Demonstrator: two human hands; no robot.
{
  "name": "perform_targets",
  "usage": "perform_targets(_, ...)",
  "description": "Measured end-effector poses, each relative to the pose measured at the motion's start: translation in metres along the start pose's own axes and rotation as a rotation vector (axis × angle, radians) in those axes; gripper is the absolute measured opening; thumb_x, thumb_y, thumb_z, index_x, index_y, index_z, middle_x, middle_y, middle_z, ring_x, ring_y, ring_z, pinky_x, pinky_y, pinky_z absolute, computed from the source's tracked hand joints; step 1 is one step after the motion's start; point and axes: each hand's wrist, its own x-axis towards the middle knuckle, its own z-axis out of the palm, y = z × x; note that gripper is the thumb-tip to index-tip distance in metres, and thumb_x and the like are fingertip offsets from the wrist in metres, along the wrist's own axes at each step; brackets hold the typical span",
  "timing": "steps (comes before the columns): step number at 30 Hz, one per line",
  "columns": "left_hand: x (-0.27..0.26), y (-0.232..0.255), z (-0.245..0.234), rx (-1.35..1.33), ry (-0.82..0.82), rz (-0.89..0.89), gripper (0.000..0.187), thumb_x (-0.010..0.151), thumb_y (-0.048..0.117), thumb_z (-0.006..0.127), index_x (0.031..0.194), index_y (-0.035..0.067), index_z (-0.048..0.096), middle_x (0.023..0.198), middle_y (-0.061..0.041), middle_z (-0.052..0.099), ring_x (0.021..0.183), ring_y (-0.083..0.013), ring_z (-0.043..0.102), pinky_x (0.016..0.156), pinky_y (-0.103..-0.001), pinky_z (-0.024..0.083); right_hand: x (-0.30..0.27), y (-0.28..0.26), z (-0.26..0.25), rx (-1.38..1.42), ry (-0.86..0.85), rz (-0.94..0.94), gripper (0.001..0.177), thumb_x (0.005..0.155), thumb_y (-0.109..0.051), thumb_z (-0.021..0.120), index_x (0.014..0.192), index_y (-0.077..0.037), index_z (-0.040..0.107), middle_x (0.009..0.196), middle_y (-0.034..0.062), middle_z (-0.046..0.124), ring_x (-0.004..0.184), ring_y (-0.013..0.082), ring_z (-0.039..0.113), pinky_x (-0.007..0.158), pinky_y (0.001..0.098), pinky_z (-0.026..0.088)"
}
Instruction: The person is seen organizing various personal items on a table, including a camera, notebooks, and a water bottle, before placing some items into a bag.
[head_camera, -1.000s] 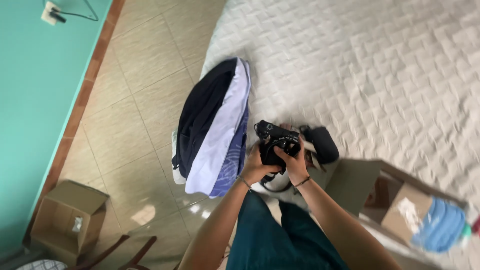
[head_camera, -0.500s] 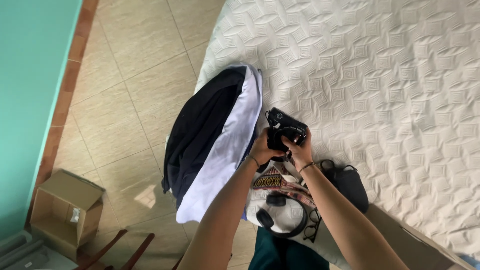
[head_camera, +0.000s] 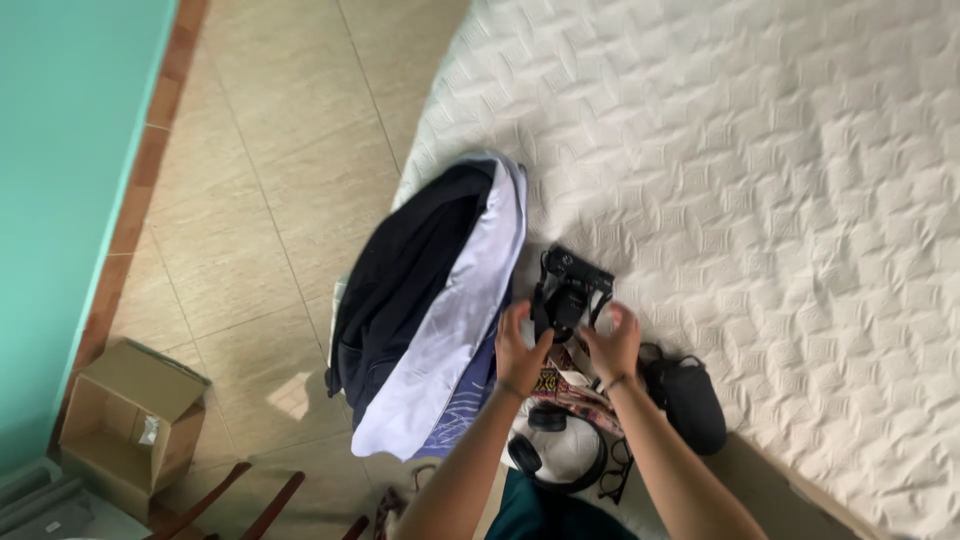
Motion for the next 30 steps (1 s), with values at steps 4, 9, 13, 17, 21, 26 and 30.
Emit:
perform_targets(4,-0.049,0.045,-0.036,-0.119,-0.004,-0.083,0.042,0.084,0.009,0.078,0.122,0.003,0.061,0.121,-0.013,0.067,0.112,-0.0251,0.069,0.086,-0.037,0.061,-0.053,-0.03,-0.035,0.047,-0.043,-0.097,0.056,0.08,-0.014,0.081,0.131,-0.003,0.06,0.138,0.0191,0.054,0.13,0.0332,0.051,0.099,0.0403,0.053)
perform_targets(9,-0.121,0.072,-0.068,-0.377,-0.03,-0.23,0.026,0.091,0.005,0.068,0.117,0.003,0.062,0.108,-0.011,0.073,0.096,-0.0173,0.075,0.079,-0.031,0.064,-0.129,-0.074,-0.069,0.134,-0.202,-0.165,0.038,0.081,-0.01,0.077,0.117,-0.002,0.069,0.117,0.0126,0.07,0.115,0.0272,0.066,0.092,0.0367,0.053)
perform_targets(13,-0.165,0.101,-0.095,-0.514,0.1,-0.119,0.023,0.091,0.001,0.067,0.114,0.002,0.062,0.108,-0.01,0.073,0.097,-0.0163,0.075,0.079,-0.03,0.063,-0.173,-0.083,-0.077,0.404,-0.405,-0.066,0.03,0.086,-0.009,0.069,0.115,-0.001,0.068,0.11,0.0107,0.072,0.102,0.0279,0.07,0.082,0.0402,0.057)
perform_targets(17,-0.212,0.112,-0.125,-0.607,0.233,-0.15,0.02,0.09,-0.002,0.066,0.11,0.002,0.065,0.106,-0.008,0.073,0.093,-0.0147,0.072,0.076,-0.029,0.059,-0.216,-0.097,-0.085,0.266,-0.477,-0.356,0.026,0.084,-0.004,0.07,0.11,-0.001,0.071,0.105,0.0093,0.075,0.101,0.0183,0.071,0.088,0.0336,0.056)
perform_targets(21,-0.255,0.104,-0.16,-0.708,0.345,-0.195,0.017,0.089,-0.003,0.064,0.106,0.002,0.065,0.101,-0.006,0.072,0.086,-0.0127,0.072,0.069,-0.027,0.056,-0.258,-0.113,-0.08,0.31,-0.682,-0.31,0.023,0.085,-0.003,0.068,0.108,-0.004,0.072,0.101,0.0079,0.075,0.094,0.0166,0.069,0.083,0.032,0.056)
perform_targets(26,-0.313,0.061,-0.194,-0.841,0.511,-0.203,0.016,0.092,-0.002,0.063,0.107,0.001,0.065,0.091,-0.01,0.072,0.082,-0.0132,0.071,0.071,-0.025,0.054,-0.314,-0.124,-0.046,0.251,-0.812,-0.477,0.016,0.085,-0.003,0.071,0.1,0.0,0.073,0.096,0.0075,0.077,0.091,0.0161,0.07,0.082,0.0303,0.056)
perform_targets(30,-0.371,0.053,-0.235,-0.887,0.675,-0.158,0.015,0.091,-0.002,0.062,0.105,-0.001,0.066,0.091,-0.008,0.072,0.081,-0.0142,0.071,0.071,-0.026,0.054,-0.382,-0.132,-0.023,0.216,-0.922,-0.608,0.014,0.085,-0.004,0.071,0.099,-0.001,0.072,0.096,0.0047,0.075,0.092,0.0134,0.069,0.082,0.028,0.056)
